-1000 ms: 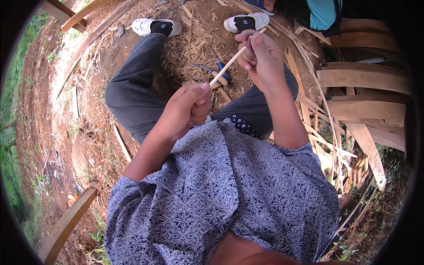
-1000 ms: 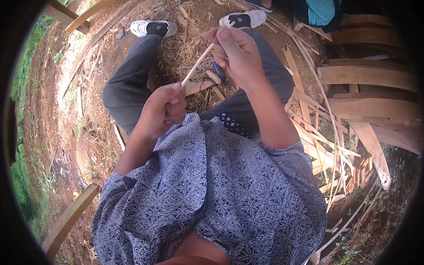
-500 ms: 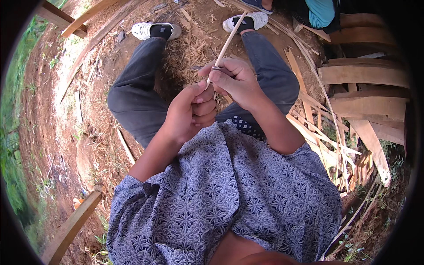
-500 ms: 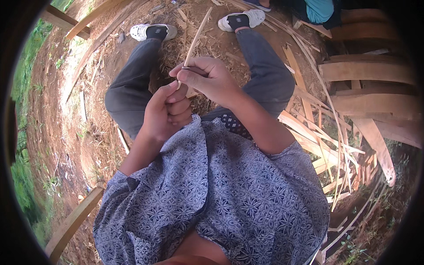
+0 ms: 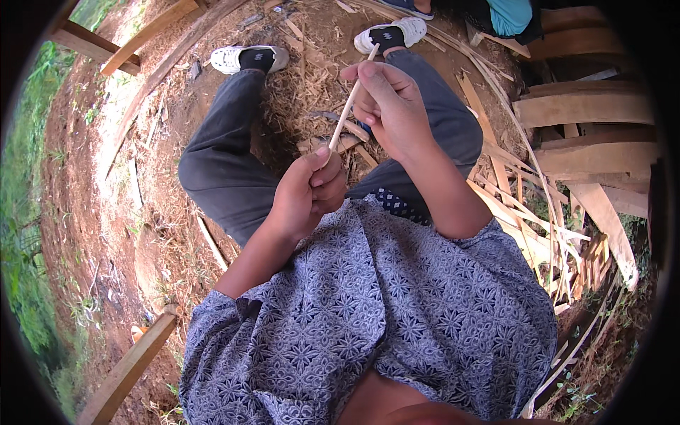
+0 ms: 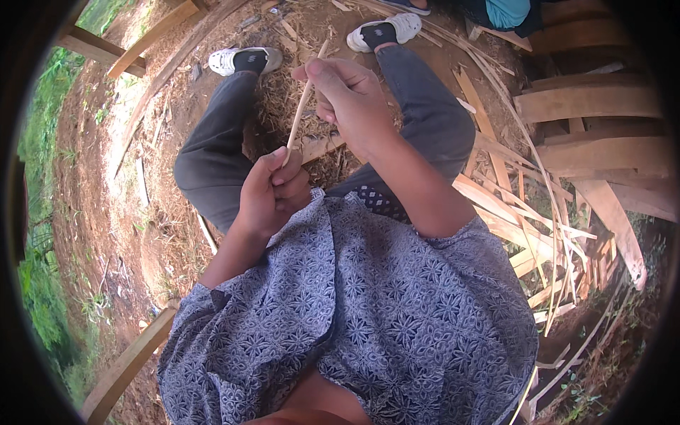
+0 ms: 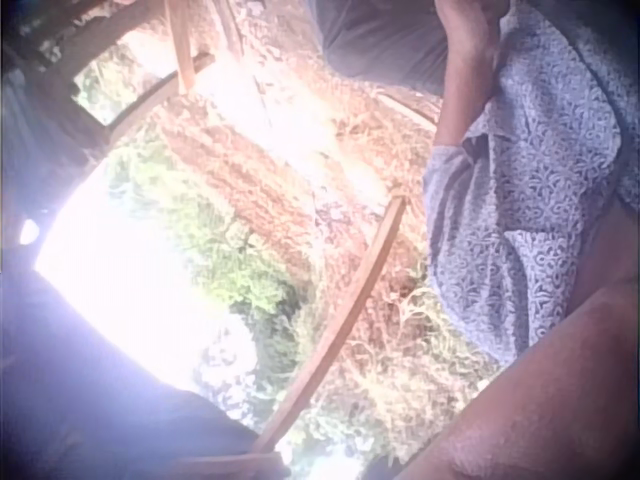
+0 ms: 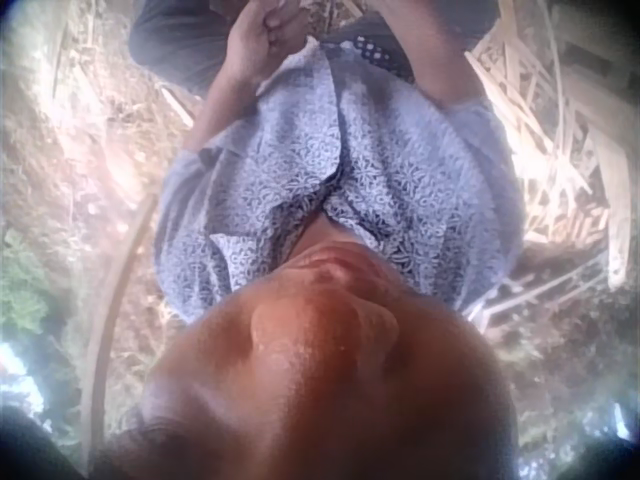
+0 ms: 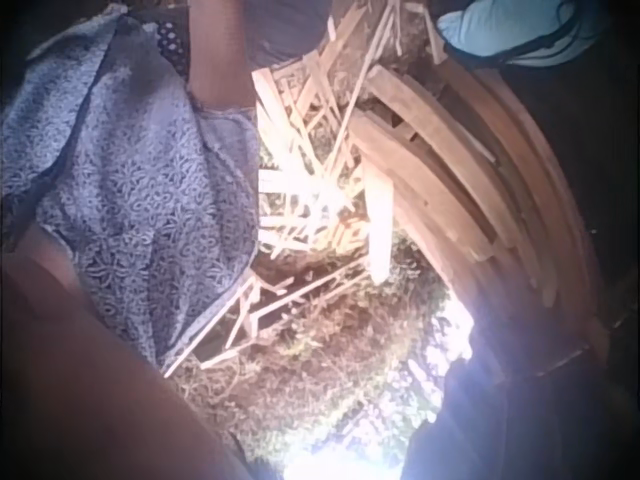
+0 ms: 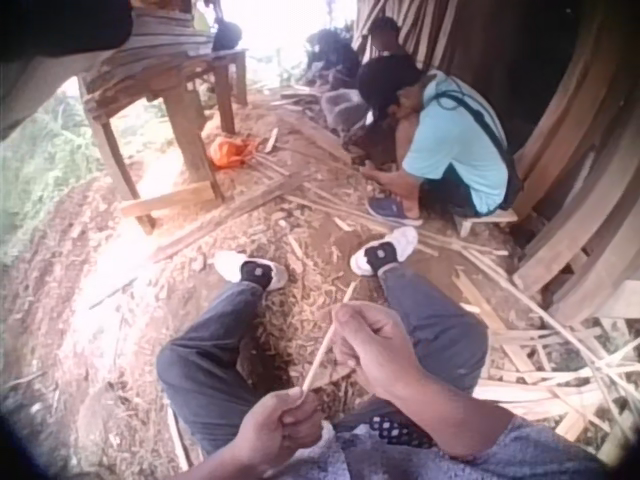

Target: The person sits on the ground and uses a knife to shave and smooth a thin wooden stick. They rotate the stick frequently to work on different sides, removing thin shavings and refining the surface.

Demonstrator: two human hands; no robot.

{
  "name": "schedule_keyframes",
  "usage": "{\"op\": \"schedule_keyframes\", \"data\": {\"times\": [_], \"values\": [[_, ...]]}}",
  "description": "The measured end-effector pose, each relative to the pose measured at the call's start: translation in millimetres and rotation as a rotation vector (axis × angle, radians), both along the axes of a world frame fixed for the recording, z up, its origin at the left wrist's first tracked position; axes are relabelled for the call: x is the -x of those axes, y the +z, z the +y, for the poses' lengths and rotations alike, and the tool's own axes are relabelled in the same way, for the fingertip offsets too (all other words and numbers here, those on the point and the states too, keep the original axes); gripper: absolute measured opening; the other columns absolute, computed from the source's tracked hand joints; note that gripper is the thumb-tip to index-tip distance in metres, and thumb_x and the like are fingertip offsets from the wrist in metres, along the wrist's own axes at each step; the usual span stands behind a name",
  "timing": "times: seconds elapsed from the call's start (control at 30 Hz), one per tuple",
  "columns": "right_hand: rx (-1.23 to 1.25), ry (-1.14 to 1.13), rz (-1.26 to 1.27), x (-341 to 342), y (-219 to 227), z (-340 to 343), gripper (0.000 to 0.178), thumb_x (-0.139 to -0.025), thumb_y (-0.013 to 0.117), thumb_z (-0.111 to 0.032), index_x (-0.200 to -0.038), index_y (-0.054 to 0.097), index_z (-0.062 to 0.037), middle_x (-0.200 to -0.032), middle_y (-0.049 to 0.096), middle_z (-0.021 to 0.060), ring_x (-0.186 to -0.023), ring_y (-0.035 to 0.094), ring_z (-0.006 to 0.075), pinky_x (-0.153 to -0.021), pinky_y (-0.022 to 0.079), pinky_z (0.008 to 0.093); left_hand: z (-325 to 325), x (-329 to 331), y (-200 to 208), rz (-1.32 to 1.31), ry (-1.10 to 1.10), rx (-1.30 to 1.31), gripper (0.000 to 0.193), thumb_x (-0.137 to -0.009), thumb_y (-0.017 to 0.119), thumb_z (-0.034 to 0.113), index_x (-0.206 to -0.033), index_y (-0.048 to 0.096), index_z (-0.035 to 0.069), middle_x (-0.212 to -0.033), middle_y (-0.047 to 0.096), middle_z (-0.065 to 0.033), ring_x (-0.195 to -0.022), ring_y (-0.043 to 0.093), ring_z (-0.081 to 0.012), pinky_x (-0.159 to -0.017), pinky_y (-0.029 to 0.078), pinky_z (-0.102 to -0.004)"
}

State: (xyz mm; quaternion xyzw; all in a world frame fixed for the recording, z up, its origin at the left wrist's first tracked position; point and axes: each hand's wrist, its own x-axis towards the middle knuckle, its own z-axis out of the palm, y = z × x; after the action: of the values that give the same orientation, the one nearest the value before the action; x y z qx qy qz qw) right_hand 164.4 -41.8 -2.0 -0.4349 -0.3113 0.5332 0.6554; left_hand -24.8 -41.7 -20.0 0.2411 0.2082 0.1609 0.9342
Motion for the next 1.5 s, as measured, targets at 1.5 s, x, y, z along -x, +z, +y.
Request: {"op": "schedule_keyframes", "data": {"times": [1.5], "values": [[-0.093, 0.167, -0.291, 4.4, -7.5, -22.8, 0.032, -0.102, 0.050, -0.024, -0.112, 0.065, 0.0030, -0.060, 0.041, -0.0069, -0.053, 0.032, 0.0008, -0.049, 0.026, 0.0198, -3.9, -16.0, 6.3, -0.039, 0.101, -0.081, 0.043, -0.100, 0.036, 0.034, -0.063, 0.033, 0.014, -0.049, 0.030, 0.0027, -0.044, 0.025, -0.0091, -0.044, 0.022, -0.0274]]}}
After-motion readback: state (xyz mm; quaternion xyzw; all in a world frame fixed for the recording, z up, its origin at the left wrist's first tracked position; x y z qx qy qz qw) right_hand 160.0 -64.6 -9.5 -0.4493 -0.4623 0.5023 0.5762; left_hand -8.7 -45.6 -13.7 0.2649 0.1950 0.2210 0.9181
